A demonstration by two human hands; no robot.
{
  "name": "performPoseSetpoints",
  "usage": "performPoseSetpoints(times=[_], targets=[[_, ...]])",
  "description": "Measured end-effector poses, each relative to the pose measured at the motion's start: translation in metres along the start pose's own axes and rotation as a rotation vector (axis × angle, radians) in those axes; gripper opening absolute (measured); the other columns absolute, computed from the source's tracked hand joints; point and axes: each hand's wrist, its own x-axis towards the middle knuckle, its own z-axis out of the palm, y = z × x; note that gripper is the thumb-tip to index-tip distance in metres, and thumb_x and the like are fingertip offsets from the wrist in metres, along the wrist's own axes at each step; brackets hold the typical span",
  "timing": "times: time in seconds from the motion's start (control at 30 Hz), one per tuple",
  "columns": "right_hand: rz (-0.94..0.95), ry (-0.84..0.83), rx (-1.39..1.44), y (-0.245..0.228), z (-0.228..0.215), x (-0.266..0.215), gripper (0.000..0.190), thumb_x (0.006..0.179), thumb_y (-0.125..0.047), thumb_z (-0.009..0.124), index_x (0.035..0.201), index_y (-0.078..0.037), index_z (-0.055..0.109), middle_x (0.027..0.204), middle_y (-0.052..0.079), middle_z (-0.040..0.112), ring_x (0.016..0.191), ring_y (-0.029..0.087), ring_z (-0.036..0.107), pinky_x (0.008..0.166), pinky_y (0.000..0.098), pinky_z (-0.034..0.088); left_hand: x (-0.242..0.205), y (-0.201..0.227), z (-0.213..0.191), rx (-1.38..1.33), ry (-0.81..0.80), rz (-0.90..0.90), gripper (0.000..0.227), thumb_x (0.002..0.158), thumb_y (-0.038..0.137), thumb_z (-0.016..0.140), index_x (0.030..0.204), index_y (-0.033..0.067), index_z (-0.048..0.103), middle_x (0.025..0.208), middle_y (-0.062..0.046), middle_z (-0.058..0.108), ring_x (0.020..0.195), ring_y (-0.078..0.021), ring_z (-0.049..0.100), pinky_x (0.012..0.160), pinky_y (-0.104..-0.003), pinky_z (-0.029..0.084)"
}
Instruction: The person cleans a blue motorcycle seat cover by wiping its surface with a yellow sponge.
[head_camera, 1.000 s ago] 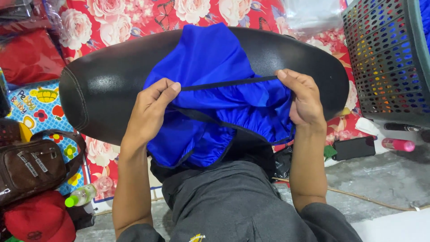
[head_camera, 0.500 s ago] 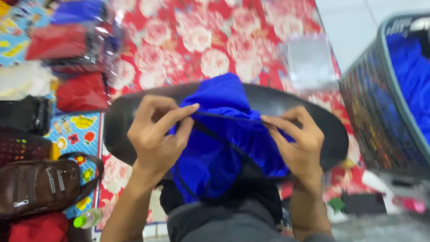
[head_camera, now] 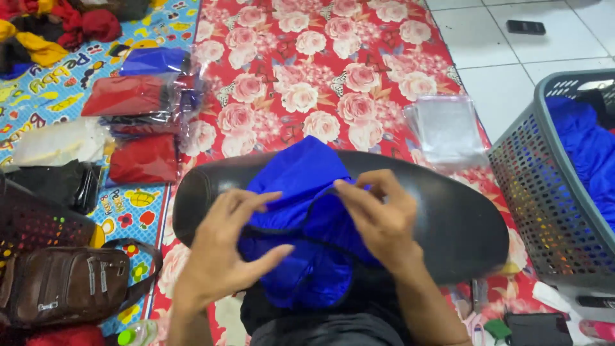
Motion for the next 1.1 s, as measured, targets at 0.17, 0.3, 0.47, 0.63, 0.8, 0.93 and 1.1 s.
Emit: performPoseSetpoints(times=[0.17,0.3,0.47,0.63,0.8,0.93,1.1], targets=[[-0.083,0.020,0.153,-0.025,0.029,-0.003,0.019,0.084,0.000,0.079,0.100,-0.010,0.081,0.089,0.004,0.062,0.057,0.014,0.049,0.051,0.0262,0.046,0.016,-0.014,0.052,0.160,0.290,0.220,0.051,0.071,0.020,0.090,0.116,0.0123,0.069,0.102,-0.002,0.069,0.088,-0.0221,0.068,0.084,-0.035,0.055],[-0.106,0.164,0.097,-0.022,0.034,-0.005,0.016,0.085,-0.001,0.080,0.097,-0.011,0.083,0.078,0.002,0.064,0.049,0.013,0.055,0.051,0.0268,0.055,0.023,-0.032,0.064,-0.039,0.372,0.268,0.038,0.071,-0.005,0.085,0.102,0.0149,0.078,0.093,0.000,0.077,0.082,-0.0216,0.077,0.073,-0.033,0.062],[-0.127,0.203,0.008,-0.011,0.019,-0.004,0.012,0.084,0.001,0.083,0.090,-0.009,0.080,0.083,0.003,0.069,0.060,0.017,0.067,0.061,0.0281,0.059,0.033,-0.037,0.048,-0.103,0.505,0.225,0.023,0.077,-0.002,0.085,0.088,0.0168,0.081,0.086,0.004,0.079,0.072,-0.0150,0.076,0.068,-0.026,0.062],[-0.150,0.203,0.010,0.007,0.003,-0.003,0.015,0.083,0.008,0.081,0.089,-0.005,0.080,0.088,0.009,0.071,0.075,0.027,0.070,0.074,0.0369,0.059,0.037,-0.034,0.035,-0.099,0.636,0.228,0.018,0.076,-0.009,0.085,0.085,0.0061,0.081,0.081,-0.006,0.076,0.060,-0.0169,0.071,0.056,-0.027,0.061],[-0.223,0.211,-0.165,0.049,-0.011,0.000,0.012,0.092,0.004,0.090,0.093,-0.006,0.084,0.092,0.009,0.073,0.077,0.028,0.068,0.076,0.0394,0.056,0.040,-0.040,0.020,0.139,0.672,0.364,0.017,0.082,-0.008,0.089,0.088,0.0064,0.081,0.091,-0.010,0.077,0.074,-0.0302,0.073,0.065,-0.037,0.060],[-0.245,0.202,-0.115,0.060,-0.017,0.013,0.011,0.096,0.007,0.091,0.097,-0.003,0.086,0.090,0.010,0.072,0.076,0.026,0.066,0.078,0.0373,0.057,0.041,-0.031,0.012,0.112,0.660,0.339,0.023,0.079,-0.015,0.087,0.087,0.0059,0.082,0.089,-0.008,0.076,0.067,-0.0209,0.070,0.059,-0.027,0.060],[-0.136,0.033,-0.128,0.058,-0.030,0.028,0.021,0.093,0.024,0.084,0.110,0.012,0.077,0.109,0.021,0.070,0.095,0.033,0.061,0.086,0.0438,0.050,0.040,-0.026,0.002,0.111,0.517,0.173,0.021,0.083,-0.016,0.082,0.099,-0.0040,0.079,0.099,-0.011,0.072,0.073,-0.0159,0.062,0.061,-0.025,0.050]])
